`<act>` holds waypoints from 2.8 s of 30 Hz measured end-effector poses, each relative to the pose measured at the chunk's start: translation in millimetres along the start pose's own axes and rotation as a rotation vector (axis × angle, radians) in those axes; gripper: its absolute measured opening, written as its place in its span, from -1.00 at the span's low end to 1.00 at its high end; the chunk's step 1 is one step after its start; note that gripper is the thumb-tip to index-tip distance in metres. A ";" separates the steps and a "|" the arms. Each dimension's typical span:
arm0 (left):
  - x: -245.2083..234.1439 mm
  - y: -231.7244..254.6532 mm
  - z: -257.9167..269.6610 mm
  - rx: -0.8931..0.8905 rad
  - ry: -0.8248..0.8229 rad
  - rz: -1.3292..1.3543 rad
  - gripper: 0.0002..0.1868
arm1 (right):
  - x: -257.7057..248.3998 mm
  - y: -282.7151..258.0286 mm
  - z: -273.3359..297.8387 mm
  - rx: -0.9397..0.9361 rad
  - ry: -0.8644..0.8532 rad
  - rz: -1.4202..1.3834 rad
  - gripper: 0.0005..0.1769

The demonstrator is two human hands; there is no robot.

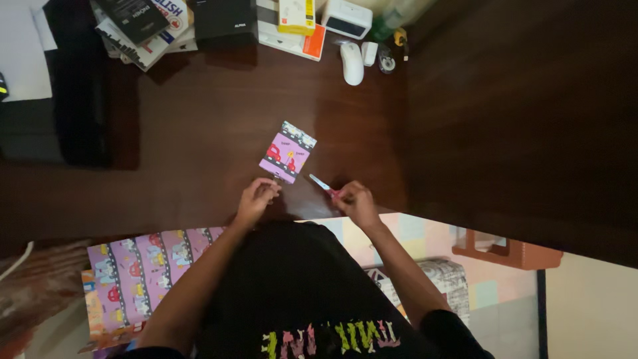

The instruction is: The person wraps two small boxes using patterned wrapping paper. They cut the paper with scissors, fold the paper around each box, and secure the folds with clear tape. The wrapped boxes are placed on the table after completion.

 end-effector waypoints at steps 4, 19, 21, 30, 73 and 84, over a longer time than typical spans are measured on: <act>-1.3 9.4 -2.8 -0.062 0.030 -0.016 -0.77 | 34.2 25.7 -3.8 0.419 -0.391 -0.044 -0.56; -3.5 6.5 -7.6 -0.089 0.092 -0.043 -0.75 | 106.1 20.6 -50.7 0.788 -0.622 -0.533 -0.52; -4.5 3.8 -7.5 -0.074 0.087 -0.023 -0.76 | 108.6 24.5 -53.3 0.786 -0.619 -0.553 -0.53; -5.2 5.6 -9.8 -0.124 0.098 0.039 -0.80 | 107.5 32.5 -56.4 0.701 -0.654 -0.589 -0.67; -164.4 173.1 149.1 0.162 0.666 -0.770 -0.70 | 326.9 -163.1 -131.8 -0.249 -0.704 -0.192 -0.91; -277.6 126.9 159.5 0.062 0.968 -1.069 -0.67 | 482.3 -137.8 -166.2 -0.286 -0.818 -0.302 -0.86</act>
Point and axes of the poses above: each hand's wrist, its own z-axis away from the middle knuckle, its own x-axis out of the palm, y = z × x, the point moved 6 cm from there along -z, towards the middle knuckle, and after that the axes turned 4 degrees about -z, right-handed, at the moved point
